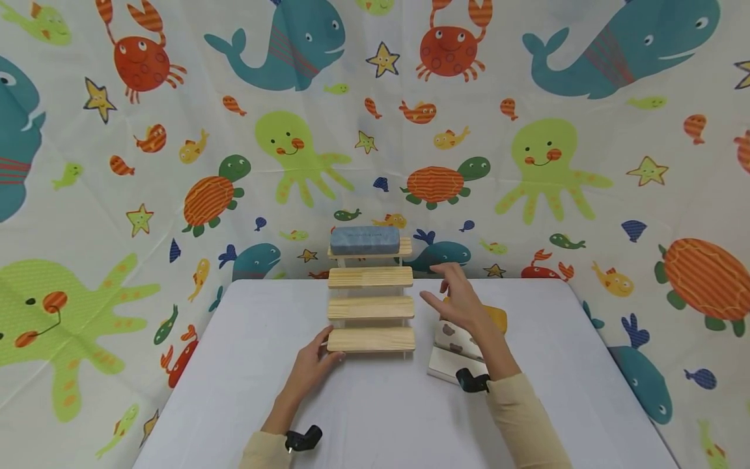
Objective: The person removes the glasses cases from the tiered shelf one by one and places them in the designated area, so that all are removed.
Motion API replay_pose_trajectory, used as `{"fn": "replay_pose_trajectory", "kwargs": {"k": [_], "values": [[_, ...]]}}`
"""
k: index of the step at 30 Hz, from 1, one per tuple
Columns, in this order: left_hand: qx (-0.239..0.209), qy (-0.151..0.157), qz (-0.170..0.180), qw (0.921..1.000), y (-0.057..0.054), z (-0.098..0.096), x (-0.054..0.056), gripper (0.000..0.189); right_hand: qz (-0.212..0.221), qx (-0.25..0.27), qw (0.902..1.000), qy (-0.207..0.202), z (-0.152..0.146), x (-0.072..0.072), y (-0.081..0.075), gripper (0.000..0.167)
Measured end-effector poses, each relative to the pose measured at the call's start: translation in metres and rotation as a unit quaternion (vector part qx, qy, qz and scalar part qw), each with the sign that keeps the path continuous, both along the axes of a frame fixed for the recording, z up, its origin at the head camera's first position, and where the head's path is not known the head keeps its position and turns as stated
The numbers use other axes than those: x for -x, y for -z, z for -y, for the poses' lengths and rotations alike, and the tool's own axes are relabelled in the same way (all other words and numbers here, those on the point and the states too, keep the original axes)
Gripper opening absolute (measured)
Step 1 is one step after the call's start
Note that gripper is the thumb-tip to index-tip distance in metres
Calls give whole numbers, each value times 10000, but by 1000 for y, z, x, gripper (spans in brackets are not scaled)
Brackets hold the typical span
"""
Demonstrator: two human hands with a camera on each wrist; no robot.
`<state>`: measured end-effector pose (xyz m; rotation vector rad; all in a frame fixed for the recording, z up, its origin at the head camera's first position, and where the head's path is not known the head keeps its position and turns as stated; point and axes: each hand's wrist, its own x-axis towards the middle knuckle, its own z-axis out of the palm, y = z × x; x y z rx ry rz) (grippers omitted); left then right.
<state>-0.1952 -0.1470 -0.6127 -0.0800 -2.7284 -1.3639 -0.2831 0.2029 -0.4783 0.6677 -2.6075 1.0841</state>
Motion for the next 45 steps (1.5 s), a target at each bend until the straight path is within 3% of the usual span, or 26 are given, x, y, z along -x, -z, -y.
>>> {"fn": "replay_pose_trajectory", "kwargs": {"k": [13,26,45], "values": [[-34,18,-18,10000,-1,-1,0,74,-79,-132,9999,-4,6,10,-5,59],[-33,14,-19,10000,-2,-1,-1,76,134,29,9999,-95,15,29,-15,59],[-96,-20,90,9999,-4,-2,-2,77,66,-107,9993,-354,31,57,-31,61]]}}
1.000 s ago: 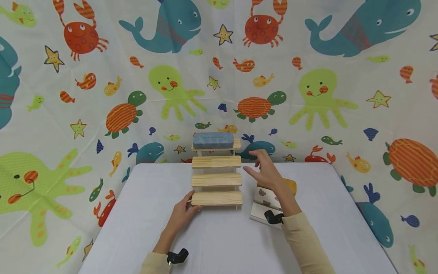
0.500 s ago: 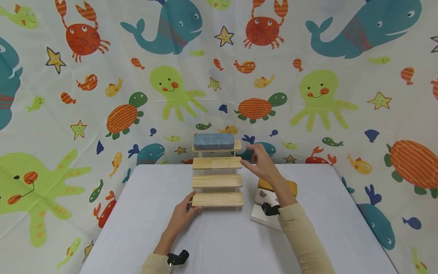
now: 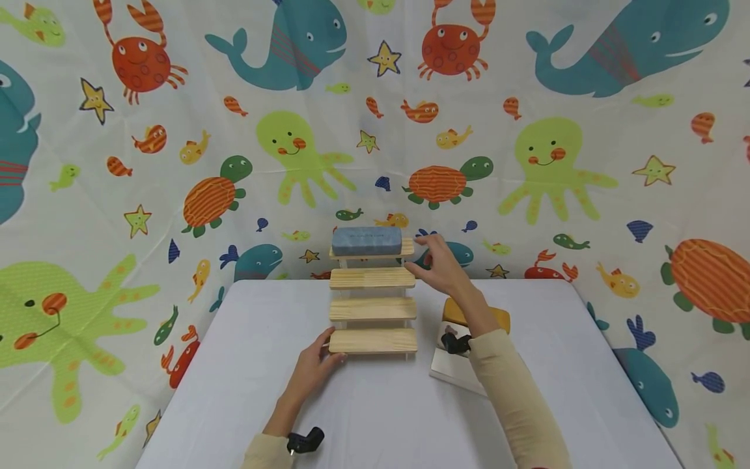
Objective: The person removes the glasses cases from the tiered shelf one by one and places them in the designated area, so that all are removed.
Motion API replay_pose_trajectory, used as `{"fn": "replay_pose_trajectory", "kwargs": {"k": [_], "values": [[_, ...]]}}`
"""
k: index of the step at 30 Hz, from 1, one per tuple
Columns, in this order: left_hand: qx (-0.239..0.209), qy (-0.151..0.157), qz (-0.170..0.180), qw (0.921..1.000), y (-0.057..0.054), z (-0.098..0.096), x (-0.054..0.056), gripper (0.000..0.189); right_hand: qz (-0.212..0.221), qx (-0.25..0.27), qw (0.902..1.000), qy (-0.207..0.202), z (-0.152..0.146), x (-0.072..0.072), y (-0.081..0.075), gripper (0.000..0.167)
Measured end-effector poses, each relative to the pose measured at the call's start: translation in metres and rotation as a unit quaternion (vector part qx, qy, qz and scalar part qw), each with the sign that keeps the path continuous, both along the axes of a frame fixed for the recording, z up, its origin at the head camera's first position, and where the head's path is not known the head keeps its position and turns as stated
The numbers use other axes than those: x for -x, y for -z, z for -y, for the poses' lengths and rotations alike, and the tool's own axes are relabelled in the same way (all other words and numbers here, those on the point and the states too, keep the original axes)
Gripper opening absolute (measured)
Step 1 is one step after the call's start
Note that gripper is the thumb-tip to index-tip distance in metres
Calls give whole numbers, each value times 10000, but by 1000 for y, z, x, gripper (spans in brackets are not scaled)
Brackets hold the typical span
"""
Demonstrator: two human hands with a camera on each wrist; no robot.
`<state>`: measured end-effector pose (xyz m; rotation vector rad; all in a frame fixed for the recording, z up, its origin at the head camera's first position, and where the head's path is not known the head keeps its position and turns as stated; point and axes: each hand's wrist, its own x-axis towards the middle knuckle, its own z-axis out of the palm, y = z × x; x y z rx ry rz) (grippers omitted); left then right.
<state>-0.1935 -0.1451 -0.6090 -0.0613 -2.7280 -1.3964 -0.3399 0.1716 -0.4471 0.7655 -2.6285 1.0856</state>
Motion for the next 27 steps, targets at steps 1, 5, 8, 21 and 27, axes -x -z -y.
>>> {"fn": "replay_pose_trajectory", "kwargs": {"k": [1,5,8,21,27], "values": [[17,-2,6,10000,0,0,0,77,15,-11,10000,-14,1,1,-1,61],[48,10,0,10000,1,1,0,77,136,-49,9998,-145,7,7,-4,64],[26,-2,10,10000,1,1,0,77,176,-96,9995,-241,11,12,-6,64],[3,-32,17,10000,-1,0,0,77,321,-286,9987,-287,24,24,-14,69],[-26,44,-99,9999,2,1,0,76,513,-284,9978,-310,27,28,-14,70]]}}
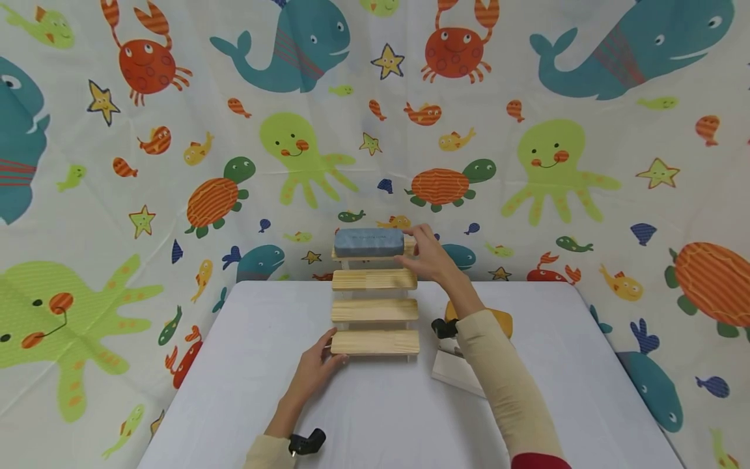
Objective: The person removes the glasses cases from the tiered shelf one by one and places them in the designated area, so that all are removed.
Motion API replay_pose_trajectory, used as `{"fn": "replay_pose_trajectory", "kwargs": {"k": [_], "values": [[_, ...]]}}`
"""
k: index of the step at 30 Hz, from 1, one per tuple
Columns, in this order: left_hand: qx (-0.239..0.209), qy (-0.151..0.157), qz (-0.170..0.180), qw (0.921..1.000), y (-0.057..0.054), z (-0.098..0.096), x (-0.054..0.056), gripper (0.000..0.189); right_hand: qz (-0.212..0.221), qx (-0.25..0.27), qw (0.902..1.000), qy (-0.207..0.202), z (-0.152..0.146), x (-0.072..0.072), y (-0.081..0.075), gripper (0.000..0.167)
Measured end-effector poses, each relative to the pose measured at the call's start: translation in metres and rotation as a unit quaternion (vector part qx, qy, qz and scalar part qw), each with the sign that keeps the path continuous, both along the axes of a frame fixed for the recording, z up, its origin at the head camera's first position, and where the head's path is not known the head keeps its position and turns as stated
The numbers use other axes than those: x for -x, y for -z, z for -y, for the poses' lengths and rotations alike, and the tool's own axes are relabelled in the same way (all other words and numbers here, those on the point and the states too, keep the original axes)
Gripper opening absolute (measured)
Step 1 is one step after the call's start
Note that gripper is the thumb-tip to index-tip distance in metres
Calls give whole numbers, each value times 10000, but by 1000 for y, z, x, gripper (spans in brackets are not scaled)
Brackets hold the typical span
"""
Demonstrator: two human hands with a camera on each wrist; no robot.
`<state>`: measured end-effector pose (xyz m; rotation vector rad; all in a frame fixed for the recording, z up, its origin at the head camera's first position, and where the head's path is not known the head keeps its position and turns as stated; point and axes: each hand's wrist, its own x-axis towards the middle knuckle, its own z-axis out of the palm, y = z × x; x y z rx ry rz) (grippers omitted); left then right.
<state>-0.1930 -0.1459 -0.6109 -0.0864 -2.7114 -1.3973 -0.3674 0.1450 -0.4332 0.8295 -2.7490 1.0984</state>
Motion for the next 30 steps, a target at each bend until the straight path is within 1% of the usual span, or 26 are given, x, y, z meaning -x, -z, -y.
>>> {"fn": "replay_pose_trajectory", "kwargs": {"k": [5,11,16,21,23,26,30], "values": [[47,-10,-40,10000,2,1,0,75,100,1,9999,67,3,4,1,73],[46,-11,-24,10000,2,1,1,76,261,-35,9995,162,8,8,0,78],[134,-5,-119,9998,4,1,2,76,285,-193,9991,229,12,12,0,81],[108,-18,-59,9999,4,1,2,76,378,-332,9983,287,15,15,1,87],[68,-51,38,10000,4,1,1,77,403,-315,9983,263,16,17,2,89],[60,-64,87,9999,4,1,2,77,455,-212,9985,209,17,18,2,90],[97,-49,68,9999,3,1,2,78,538,-123,9983,199,19,21,4,91]]}}
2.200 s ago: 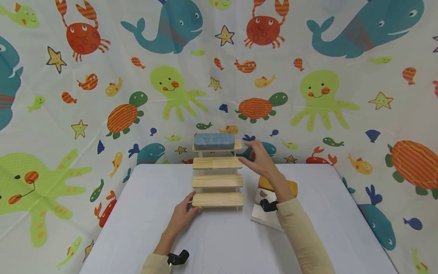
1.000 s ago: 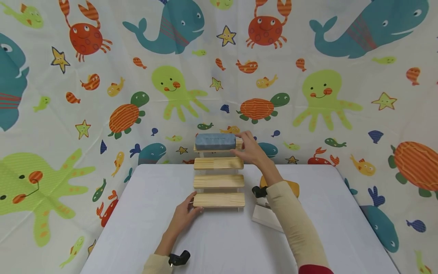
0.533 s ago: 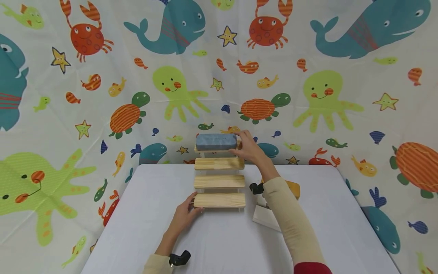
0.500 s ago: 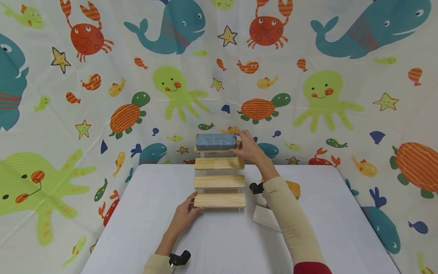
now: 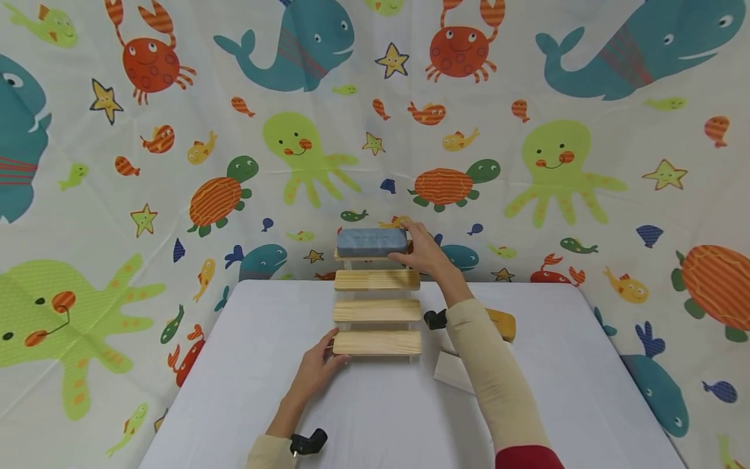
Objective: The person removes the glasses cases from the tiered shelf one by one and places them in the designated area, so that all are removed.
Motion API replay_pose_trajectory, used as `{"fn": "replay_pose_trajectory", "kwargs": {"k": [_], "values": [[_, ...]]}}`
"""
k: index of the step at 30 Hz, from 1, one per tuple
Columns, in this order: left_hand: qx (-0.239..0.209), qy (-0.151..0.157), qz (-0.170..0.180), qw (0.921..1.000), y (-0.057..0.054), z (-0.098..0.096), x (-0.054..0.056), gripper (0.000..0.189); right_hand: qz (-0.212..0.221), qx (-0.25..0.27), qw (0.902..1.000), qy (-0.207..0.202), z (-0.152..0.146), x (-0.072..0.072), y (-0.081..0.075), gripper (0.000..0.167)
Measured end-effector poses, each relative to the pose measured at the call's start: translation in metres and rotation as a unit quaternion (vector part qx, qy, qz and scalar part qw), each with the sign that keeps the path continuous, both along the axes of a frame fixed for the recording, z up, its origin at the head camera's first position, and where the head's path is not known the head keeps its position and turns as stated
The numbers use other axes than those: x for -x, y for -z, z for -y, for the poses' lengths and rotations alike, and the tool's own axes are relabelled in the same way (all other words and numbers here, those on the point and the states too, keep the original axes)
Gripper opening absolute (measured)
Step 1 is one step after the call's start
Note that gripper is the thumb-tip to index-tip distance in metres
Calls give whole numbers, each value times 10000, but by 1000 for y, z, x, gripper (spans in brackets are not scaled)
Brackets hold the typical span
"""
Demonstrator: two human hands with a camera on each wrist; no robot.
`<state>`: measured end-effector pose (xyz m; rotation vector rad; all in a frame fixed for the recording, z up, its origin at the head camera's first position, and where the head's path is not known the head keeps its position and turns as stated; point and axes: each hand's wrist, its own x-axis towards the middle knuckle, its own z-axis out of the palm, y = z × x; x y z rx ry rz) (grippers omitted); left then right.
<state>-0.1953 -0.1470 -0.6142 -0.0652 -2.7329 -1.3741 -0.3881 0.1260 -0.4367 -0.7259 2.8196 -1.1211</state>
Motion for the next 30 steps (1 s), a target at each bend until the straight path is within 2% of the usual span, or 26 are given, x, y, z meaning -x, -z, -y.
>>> {"fn": "replay_pose_trajectory", "kwargs": {"k": [12,18,30], "values": [[-52,59,-112,9999,-3,0,0,76,94,-116,9998,88,4,6,4,97],[-104,57,-29,9999,-4,-1,0,76,204,-49,9997,104,6,8,5,97],[-219,110,-61,9997,-3,0,1,77,92,-247,9996,87,7,12,6,100]]}}
